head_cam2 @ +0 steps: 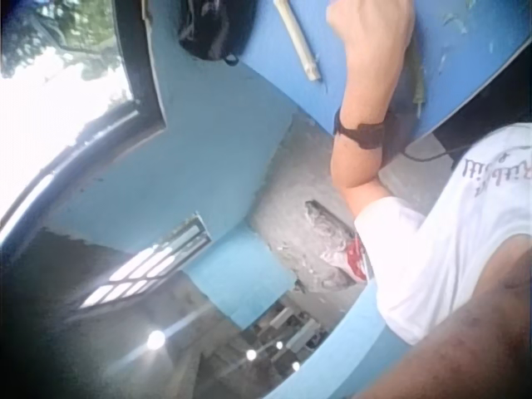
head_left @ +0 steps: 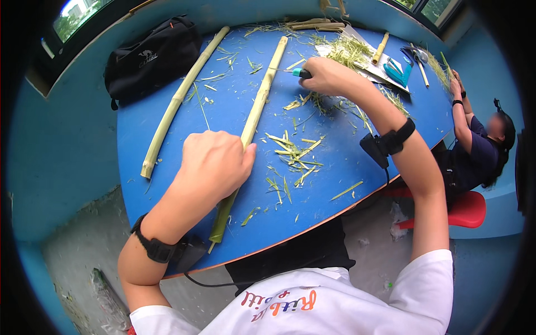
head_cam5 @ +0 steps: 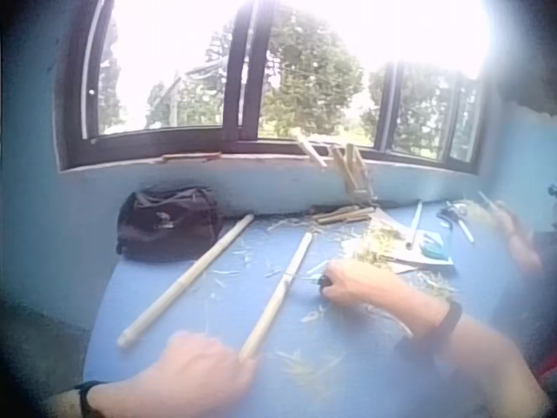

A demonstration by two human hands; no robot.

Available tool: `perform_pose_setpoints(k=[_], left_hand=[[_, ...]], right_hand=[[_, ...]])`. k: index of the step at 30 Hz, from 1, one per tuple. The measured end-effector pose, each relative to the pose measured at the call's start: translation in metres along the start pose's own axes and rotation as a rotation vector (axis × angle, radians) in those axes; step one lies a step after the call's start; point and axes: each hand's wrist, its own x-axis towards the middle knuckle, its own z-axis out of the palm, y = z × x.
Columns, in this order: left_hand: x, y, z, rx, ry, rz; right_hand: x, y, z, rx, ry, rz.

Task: The person scrapes a bamboo pole with a utility knife while holding it on a table.

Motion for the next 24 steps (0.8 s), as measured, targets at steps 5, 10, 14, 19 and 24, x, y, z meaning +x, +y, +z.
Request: perform_pose_setpoints(k=[5, 10, 14, 19, 24], left_hand=[[0.003, -0.001, -0.006, 0.019, -0.003, -0.006], [0.016, -0.014, 0.02, -0.113, 0.412, 0.095], [0.003, -0.002, 0.0, -0.163, 0.141, 0.056], [-0.012, 0.01, -0.01, -0.027, -0.04, 0.111], [0.007, 0.004, 0.008, -0.274, 0.148, 0.125]], right_hand=[[0.007, 0.025, -0.01, 0.338, 0.015, 0.023], [0.017, 0.045, 0.005, 0.342, 0.148, 0.092], [0.003, 0.039, 0.014, 0.312, 0.265, 0.142], [-0.002, 0.034, 0.016, 0.221, 0.24, 0.138], [-0.004, 0.017, 0.012, 0.217, 0.115, 0.102]])
